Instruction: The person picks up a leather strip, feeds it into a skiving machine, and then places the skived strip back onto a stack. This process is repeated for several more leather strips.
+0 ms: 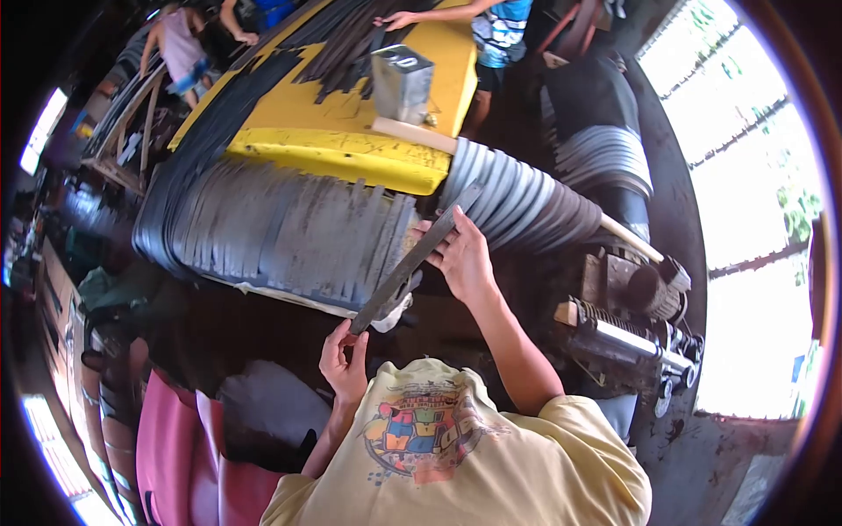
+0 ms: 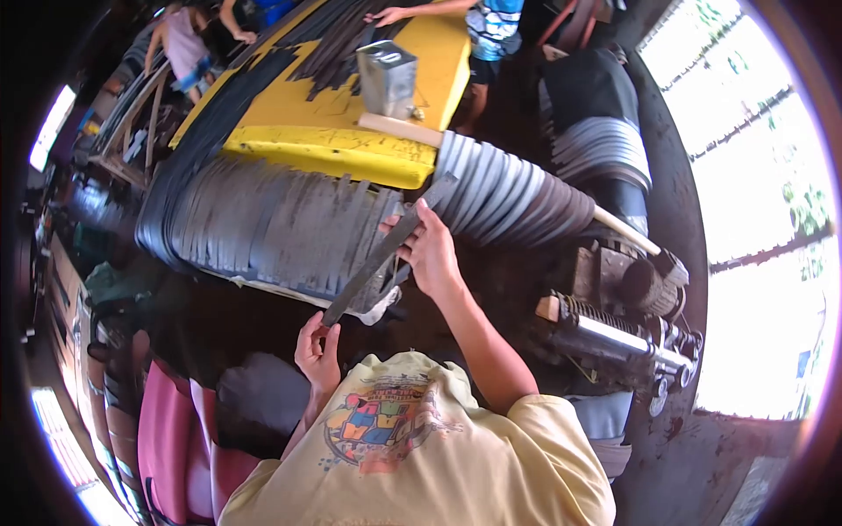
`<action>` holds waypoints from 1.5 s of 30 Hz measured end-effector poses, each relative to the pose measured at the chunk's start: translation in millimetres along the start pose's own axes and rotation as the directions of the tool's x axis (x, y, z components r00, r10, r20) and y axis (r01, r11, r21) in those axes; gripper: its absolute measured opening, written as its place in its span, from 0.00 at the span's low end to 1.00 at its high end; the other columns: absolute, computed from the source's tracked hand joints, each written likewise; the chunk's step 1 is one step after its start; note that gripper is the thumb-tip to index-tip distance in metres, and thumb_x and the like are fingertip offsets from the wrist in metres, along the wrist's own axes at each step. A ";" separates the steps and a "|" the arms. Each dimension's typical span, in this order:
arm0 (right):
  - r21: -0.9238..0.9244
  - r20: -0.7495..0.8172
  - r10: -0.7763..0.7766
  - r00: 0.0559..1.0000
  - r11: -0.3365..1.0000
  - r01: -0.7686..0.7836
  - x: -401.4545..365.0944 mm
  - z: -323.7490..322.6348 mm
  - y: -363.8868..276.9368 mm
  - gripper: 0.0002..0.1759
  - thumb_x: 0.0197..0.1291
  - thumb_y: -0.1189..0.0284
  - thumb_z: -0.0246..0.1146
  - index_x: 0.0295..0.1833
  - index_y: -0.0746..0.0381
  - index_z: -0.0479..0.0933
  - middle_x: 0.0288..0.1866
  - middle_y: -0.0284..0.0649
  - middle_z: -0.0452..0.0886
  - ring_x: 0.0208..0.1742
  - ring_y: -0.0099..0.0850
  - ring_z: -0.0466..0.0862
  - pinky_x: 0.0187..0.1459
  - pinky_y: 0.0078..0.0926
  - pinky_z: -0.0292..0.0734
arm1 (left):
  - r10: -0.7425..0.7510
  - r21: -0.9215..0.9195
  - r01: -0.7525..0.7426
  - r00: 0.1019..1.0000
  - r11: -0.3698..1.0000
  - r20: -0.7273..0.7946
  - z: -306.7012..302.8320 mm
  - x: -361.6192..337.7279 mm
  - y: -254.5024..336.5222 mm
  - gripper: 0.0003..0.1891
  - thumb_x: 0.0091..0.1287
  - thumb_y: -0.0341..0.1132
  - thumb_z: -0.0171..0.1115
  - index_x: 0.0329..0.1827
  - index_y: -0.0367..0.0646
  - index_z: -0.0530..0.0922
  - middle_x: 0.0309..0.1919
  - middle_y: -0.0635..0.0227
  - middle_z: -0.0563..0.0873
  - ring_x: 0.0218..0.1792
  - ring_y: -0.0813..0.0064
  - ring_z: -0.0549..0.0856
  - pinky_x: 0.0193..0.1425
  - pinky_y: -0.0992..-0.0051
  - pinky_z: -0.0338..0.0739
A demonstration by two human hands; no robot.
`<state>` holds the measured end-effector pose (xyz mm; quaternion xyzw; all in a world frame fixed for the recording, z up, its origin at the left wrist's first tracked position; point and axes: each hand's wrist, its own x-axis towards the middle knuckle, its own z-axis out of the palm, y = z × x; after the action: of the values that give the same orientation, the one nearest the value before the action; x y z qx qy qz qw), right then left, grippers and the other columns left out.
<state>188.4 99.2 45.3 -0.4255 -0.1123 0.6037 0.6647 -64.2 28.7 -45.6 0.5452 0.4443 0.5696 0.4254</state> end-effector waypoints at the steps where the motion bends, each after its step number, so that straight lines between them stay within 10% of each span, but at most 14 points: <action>1: -0.033 -0.002 0.034 0.999 0.999 -0.034 13.8 2.6 6.2 0.32 0.72 0.45 0.53 0.62 0.64 0.70 0.57 0.48 0.82 0.62 0.41 0.81 0.63 0.46 0.70 | 0.008 0.026 -0.008 1.000 1.000 -0.004 -7.7 4.0 -9.4 0.20 0.63 0.19 0.71 0.59 0.35 0.81 0.43 0.67 0.83 0.38 0.82 0.81 0.46 0.80 0.78; 22: -0.596 -0.138 0.251 0.958 0.752 -0.282 262.6 -6.9 80.8 0.14 0.63 0.64 0.69 0.51 0.53 0.77 0.38 0.33 0.84 0.37 0.31 0.89 0.44 0.41 0.74 | -0.160 0.298 0.235 0.953 0.925 -0.256 20.1 36.7 -135.7 0.18 0.63 0.27 0.74 0.56 0.37 0.82 0.35 0.70 0.85 0.33 0.85 0.82 0.40 0.81 0.78; 24: -0.559 -0.146 0.239 0.960 0.780 -0.279 266.5 -9.5 83.4 0.09 0.62 0.67 0.68 0.45 0.56 0.78 0.31 0.32 0.83 0.28 0.27 0.87 0.25 0.30 0.64 | -0.193 0.314 0.275 0.944 0.909 -0.268 25.5 30.3 -140.8 0.18 0.63 0.27 0.73 0.55 0.37 0.82 0.35 0.69 0.85 0.33 0.84 0.82 0.39 0.81 0.78; 34: -0.632 -0.119 0.167 0.979 0.747 -0.204 300.6 -26.9 84.6 0.19 0.61 0.69 0.68 0.54 0.59 0.71 0.31 0.33 0.80 0.29 0.28 0.85 0.28 0.30 0.67 | -0.345 0.287 0.440 0.880 0.851 -0.326 40.4 19.0 -156.0 0.17 0.64 0.29 0.73 0.56 0.39 0.81 0.34 0.69 0.84 0.33 0.82 0.83 0.38 0.79 0.79; 36: -0.631 -0.129 0.158 0.979 0.748 -0.204 310.8 -31.5 75.1 0.18 0.62 0.65 0.70 0.55 0.58 0.76 0.38 0.35 0.82 0.33 0.29 0.86 0.41 0.39 0.75 | -0.348 0.240 0.439 0.873 0.866 -0.342 40.7 18.0 -156.7 0.17 0.64 0.28 0.73 0.56 0.39 0.81 0.34 0.69 0.84 0.33 0.82 0.83 0.39 0.79 0.79; 39: -0.849 -0.150 0.102 0.983 0.497 -0.181 322.2 -31.1 59.3 0.23 0.65 0.57 0.67 0.59 0.59 0.76 0.48 0.38 0.82 0.52 0.29 0.82 0.55 0.42 0.75 | -0.355 0.230 0.447 0.867 0.865 -0.350 42.0 17.3 -156.4 0.17 0.64 0.28 0.73 0.54 0.39 0.81 0.34 0.69 0.83 0.32 0.82 0.82 0.37 0.79 0.78; 45: -0.947 0.017 0.115 0.993 0.320 -0.021 350.0 -48.9 62.9 0.26 0.66 0.48 0.64 0.52 0.62 0.81 0.44 0.39 0.83 0.48 0.30 0.81 0.54 0.36 0.75 | -0.378 0.206 0.464 0.858 0.862 -0.349 44.0 16.4 -153.9 0.19 0.65 0.28 0.72 0.58 0.39 0.79 0.38 0.69 0.83 0.34 0.83 0.82 0.39 0.81 0.77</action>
<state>262.3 386.8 -156.3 -0.7121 -0.4515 0.4696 0.2619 -21.0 83.9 -190.4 0.3968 0.6889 0.4671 0.3869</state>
